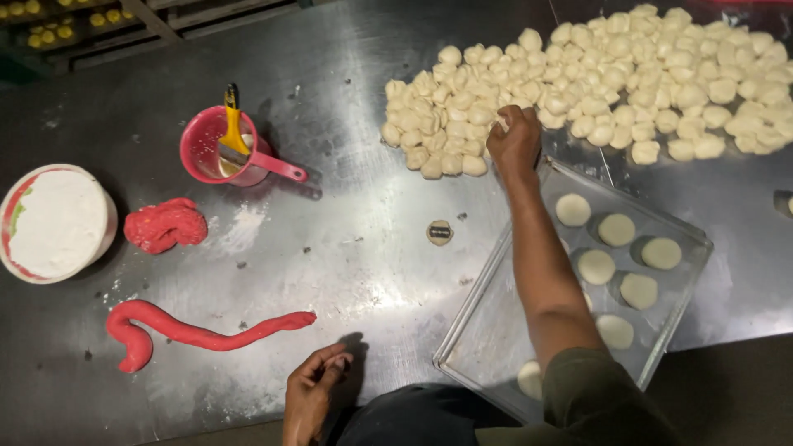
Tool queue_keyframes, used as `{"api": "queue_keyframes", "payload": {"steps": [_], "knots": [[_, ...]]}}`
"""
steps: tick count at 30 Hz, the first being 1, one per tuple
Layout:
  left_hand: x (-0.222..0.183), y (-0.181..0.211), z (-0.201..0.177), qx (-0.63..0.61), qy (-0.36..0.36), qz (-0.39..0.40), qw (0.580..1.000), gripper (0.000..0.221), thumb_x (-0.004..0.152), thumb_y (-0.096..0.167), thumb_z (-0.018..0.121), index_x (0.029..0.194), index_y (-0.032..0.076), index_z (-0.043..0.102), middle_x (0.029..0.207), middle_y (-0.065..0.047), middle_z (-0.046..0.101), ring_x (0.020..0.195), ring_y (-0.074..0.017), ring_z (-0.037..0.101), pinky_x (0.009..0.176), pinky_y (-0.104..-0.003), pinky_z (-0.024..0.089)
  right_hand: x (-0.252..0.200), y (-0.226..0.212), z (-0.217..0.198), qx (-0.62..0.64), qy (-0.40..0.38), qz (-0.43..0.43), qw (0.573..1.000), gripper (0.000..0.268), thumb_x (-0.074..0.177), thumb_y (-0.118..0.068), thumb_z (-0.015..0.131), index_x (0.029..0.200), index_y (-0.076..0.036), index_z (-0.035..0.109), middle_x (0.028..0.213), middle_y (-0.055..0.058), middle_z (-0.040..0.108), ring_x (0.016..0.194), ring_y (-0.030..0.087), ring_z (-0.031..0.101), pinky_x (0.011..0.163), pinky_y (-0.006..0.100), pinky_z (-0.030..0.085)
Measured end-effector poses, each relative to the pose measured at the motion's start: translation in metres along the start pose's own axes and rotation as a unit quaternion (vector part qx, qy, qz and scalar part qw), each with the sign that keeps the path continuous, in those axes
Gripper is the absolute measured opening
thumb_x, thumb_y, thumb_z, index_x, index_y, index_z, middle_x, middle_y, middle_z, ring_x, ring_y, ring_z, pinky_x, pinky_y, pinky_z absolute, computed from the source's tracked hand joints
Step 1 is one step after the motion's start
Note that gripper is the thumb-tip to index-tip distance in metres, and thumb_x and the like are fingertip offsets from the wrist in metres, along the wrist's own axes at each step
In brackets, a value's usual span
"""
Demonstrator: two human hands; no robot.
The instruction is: Shaping dough and placing it on a baking tray.
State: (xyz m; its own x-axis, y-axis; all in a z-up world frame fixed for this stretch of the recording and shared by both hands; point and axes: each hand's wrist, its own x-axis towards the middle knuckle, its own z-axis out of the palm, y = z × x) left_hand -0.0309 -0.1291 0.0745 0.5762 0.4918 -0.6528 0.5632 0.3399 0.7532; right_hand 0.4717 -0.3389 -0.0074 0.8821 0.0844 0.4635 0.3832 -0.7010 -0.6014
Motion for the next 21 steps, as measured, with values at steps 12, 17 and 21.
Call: {"api": "queue_keyframes", "payload": {"steps": [12, 17, 21], "knots": [[0.01, 0.005, 0.001, -0.014, -0.019, -0.002, 1.0, 0.029, 0.092, 0.003, 0.064, 0.117, -0.004, 0.076, 0.1, -0.014, 0.082, 0.093, -0.0166, 0.074, 0.085, -0.026, 0.057, 0.056, 0.028, 0.054, 0.013, -0.128, 0.009, 0.992, 0.024, 0.081, -0.005, 0.077, 0.104, 0.0, 0.08, 0.106, 0.022, 0.071, 0.093, 0.028, 0.07, 0.086, 0.035, 0.06], [0.015, 0.044, 0.019, -0.107, -0.107, -0.002, 0.989, 0.033, 0.096, 0.008, 0.063, 0.126, -0.004, 0.069, 0.106, -0.016, 0.077, 0.093, -0.0203, 0.071, 0.083, -0.03, 0.057, 0.008, -0.105, -0.115, 0.159, -0.09, -0.008, 0.983, 0.021, 0.086, 0.0, 0.079, 0.107, -0.003, 0.078, 0.104, 0.009, 0.069, 0.08, 0.015, 0.065, 0.072, 0.029, 0.055], [0.001, 0.092, 0.029, -0.268, -0.261, -0.011, 0.927, 0.044, 0.096, 0.016, 0.057, 0.139, 0.007, 0.053, 0.121, -0.011, 0.073, 0.104, -0.0213, 0.074, 0.088, -0.034, 0.061, -0.145, -0.226, -0.152, 0.187, -0.194, -0.192, 0.944, 0.03, 0.076, -0.002, 0.079, 0.105, -0.004, 0.071, 0.111, 0.011, 0.071, 0.105, 0.032, 0.07, 0.091, 0.039, 0.057]]}}
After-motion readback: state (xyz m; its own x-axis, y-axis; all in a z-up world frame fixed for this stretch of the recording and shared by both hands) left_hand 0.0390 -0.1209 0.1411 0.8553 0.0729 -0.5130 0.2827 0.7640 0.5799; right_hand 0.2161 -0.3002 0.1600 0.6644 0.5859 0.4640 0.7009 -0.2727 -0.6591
